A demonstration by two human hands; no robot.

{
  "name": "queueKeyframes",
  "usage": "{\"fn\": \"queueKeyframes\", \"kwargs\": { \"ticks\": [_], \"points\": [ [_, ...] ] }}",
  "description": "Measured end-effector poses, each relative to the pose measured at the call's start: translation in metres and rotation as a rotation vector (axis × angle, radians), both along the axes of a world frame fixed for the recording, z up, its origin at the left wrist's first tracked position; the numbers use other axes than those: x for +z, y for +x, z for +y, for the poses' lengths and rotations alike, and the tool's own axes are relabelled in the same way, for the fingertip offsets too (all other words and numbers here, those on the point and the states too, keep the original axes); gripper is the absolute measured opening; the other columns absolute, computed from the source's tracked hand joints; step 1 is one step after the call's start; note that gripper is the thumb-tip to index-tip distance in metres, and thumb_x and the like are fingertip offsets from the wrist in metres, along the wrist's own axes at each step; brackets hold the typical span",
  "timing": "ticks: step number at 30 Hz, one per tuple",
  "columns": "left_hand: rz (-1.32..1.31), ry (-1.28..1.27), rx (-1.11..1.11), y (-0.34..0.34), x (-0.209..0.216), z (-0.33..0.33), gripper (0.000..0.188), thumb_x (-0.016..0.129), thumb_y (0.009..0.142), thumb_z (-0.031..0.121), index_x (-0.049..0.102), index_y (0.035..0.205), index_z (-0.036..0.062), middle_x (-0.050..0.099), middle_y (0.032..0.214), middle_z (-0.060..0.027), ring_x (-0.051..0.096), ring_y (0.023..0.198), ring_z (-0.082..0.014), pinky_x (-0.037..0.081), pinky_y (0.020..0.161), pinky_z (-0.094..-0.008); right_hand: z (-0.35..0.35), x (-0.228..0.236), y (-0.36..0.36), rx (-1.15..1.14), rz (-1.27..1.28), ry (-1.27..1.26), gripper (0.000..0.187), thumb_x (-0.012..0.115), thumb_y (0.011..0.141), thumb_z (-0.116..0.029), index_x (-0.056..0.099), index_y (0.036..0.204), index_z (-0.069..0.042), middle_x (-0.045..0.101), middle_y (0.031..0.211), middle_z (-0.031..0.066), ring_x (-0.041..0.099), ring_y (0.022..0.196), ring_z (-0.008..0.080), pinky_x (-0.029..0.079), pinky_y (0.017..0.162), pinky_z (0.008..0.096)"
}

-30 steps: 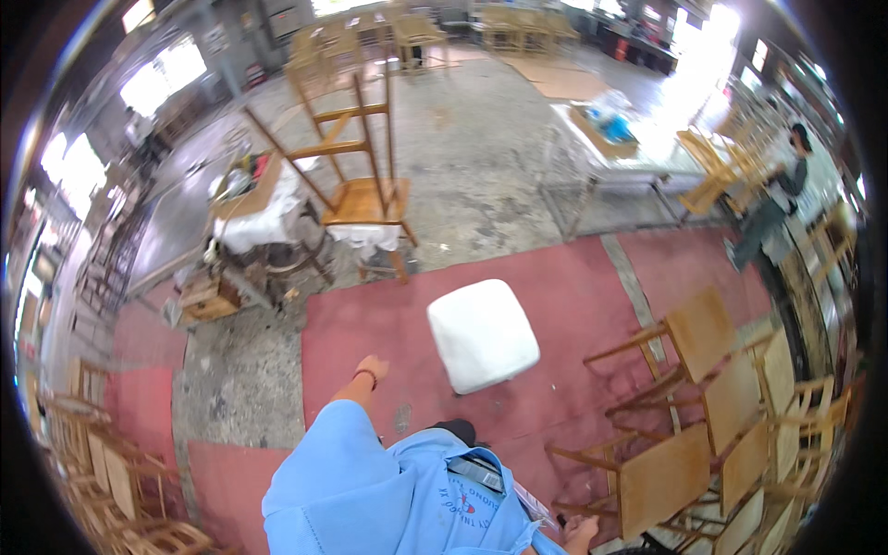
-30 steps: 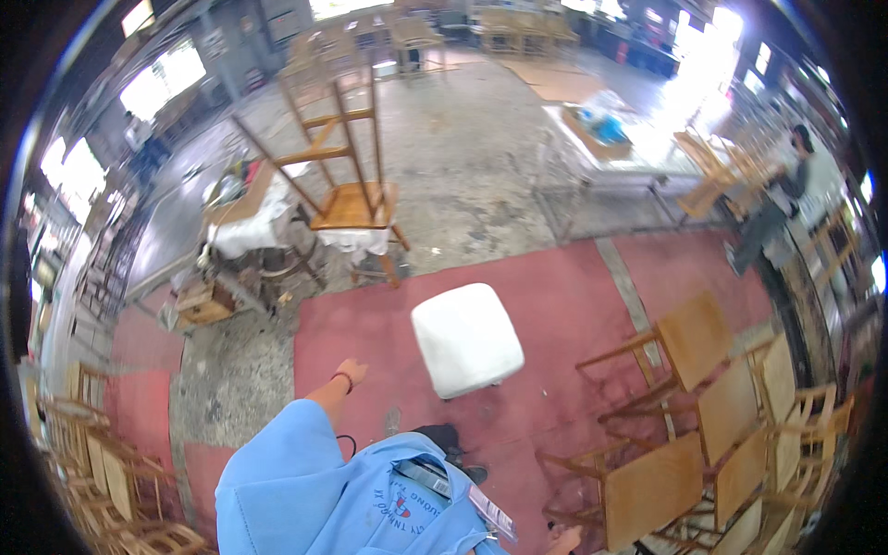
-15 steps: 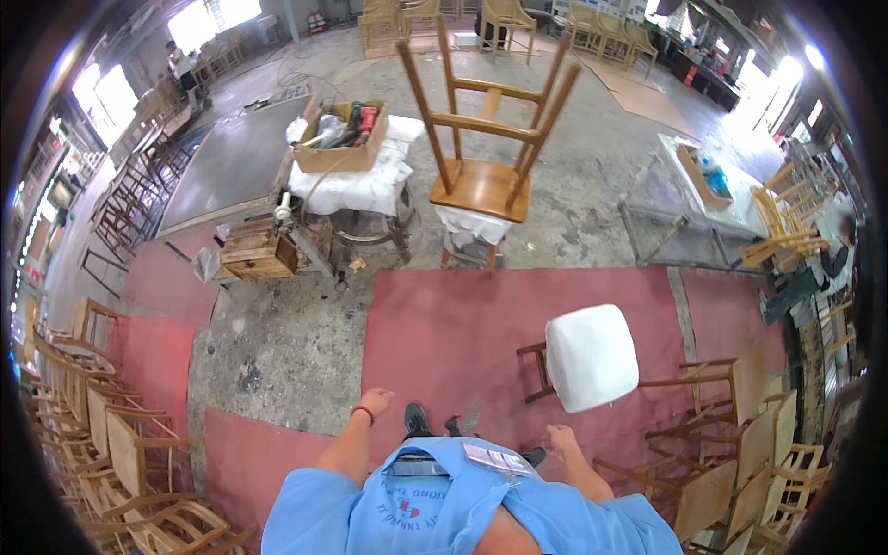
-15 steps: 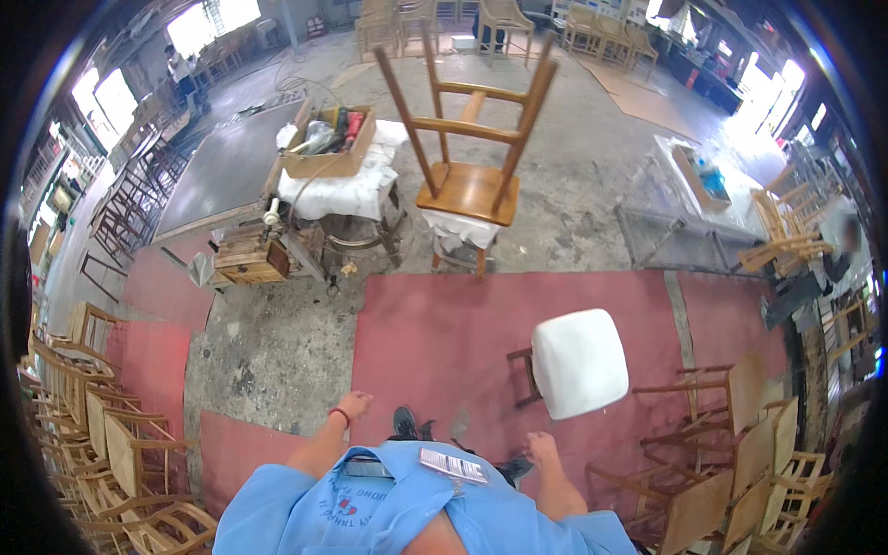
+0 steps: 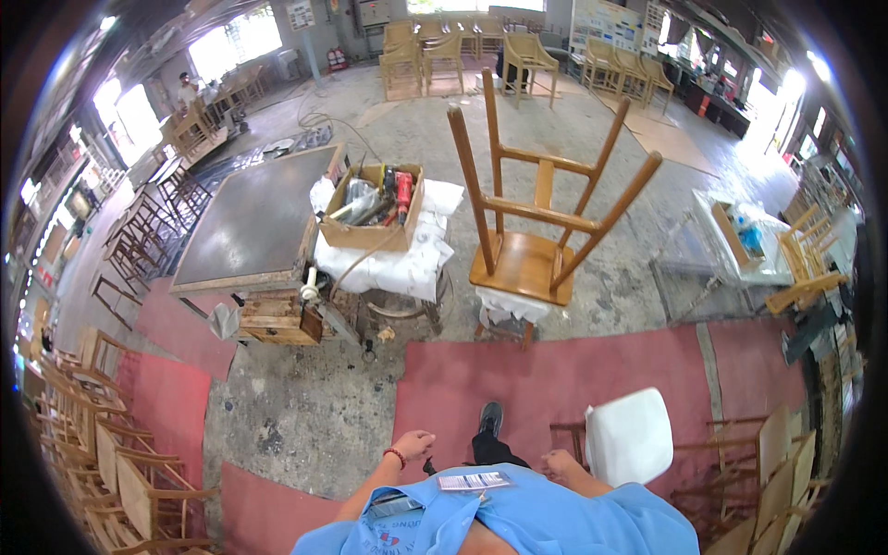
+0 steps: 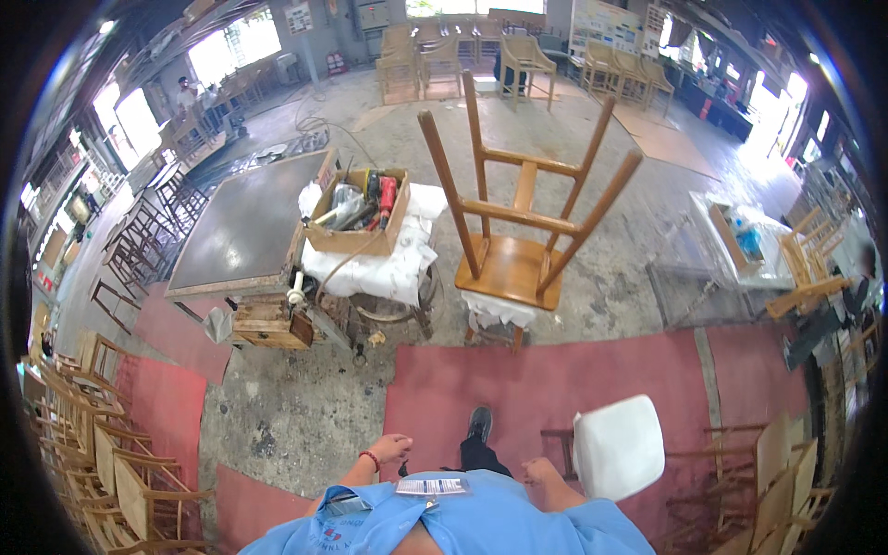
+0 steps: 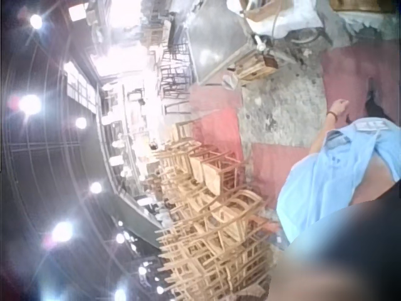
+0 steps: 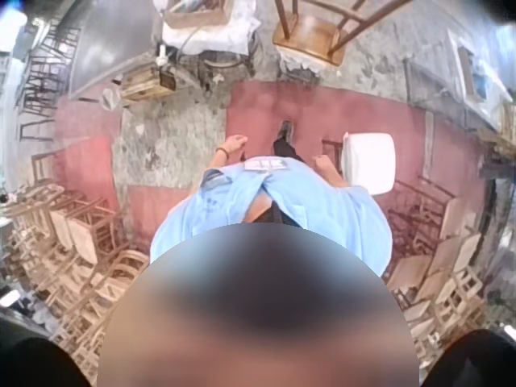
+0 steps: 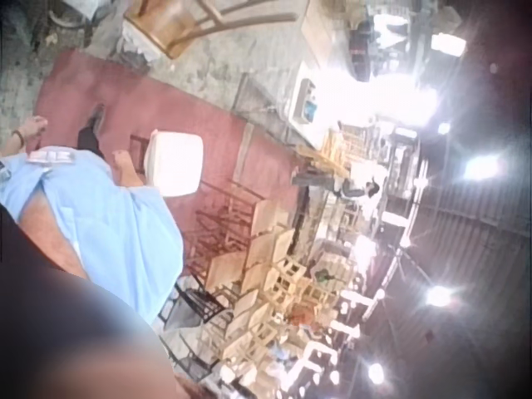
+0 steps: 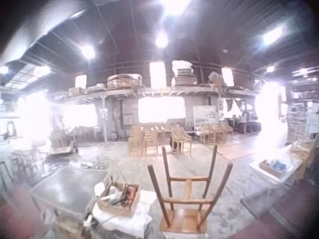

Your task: The person repeatedly picks up wooden chairs from a pile, carries them across the workshop floor, and places them upright in a designated area. The person handles both light-colored and dark-colored chairs, moving them one at a time.

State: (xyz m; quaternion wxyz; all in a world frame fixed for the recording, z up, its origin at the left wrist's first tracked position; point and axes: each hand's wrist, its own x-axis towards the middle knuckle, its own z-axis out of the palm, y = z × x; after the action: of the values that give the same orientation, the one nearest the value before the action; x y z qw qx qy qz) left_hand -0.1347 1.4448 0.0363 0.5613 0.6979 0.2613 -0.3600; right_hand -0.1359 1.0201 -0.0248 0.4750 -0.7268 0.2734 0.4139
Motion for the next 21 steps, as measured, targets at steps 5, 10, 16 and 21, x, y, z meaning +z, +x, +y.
{"fn": "queueKeyframes", "kwargs": {
  "ticks": [5,10,16,21],
  "points": [
    [-0.327,0.482,-0.236,0.108,0.038,0.036,0.047,0.052,0.087,0.042,0.062,0.109,0.0016,0.059,0.115,-0.0216,0.054,0.11,-0.0372,0.043,0.095,-0.0406,-0.022,0.011,0.097,0.326,-0.149,-0.007,0.024,0.052,0.09,-0.017,0.057,0.104,0.002,0.063,0.091,0.0158,0.063,0.076,0.0272,0.052,0.062,0.0367],
    [-0.759,0.492,0.251,0.214,0.115,0.063,0.033,0.055,0.085,0.028,0.064,0.101,-0.0002,0.066,0.096,-0.0195,0.062,0.096,-0.0311,0.047,0.083,-0.0374,-0.019,0.052,0.215,-0.048,-0.162,-0.031,0.03,0.05,0.091,-0.022,0.054,0.11,0.001,0.063,0.092,0.0167,0.063,0.077,0.0266,0.052,0.061,0.0374],
    [-0.891,0.714,0.708,0.335,0.167,0.152,0.036,0.058,0.087,0.031,0.062,0.091,-0.0046,0.063,0.073,-0.0098,0.061,0.059,-0.0151,0.047,0.052,-0.0295,-0.006,0.063,0.28,-0.168,-0.262,0.025,0.027,0.05,0.091,-0.021,0.054,0.104,0.001,0.063,0.086,0.0154,0.062,0.065,0.025,0.05,0.052,0.0345],
    [-0.398,0.433,0.726,0.427,0.149,0.226,0.069,0.054,0.083,0.059,0.059,0.089,-0.0094,0.062,0.075,-0.0147,0.063,0.057,-0.0245,0.045,0.046,-0.032,0.057,0.086,0.286,-0.176,-0.22,0.025,0.023,0.053,0.088,-0.017,0.058,0.097,0.003,0.064,0.081,0.0143,0.064,0.067,0.0251,0.052,0.058,0.0347]
  ]
}}
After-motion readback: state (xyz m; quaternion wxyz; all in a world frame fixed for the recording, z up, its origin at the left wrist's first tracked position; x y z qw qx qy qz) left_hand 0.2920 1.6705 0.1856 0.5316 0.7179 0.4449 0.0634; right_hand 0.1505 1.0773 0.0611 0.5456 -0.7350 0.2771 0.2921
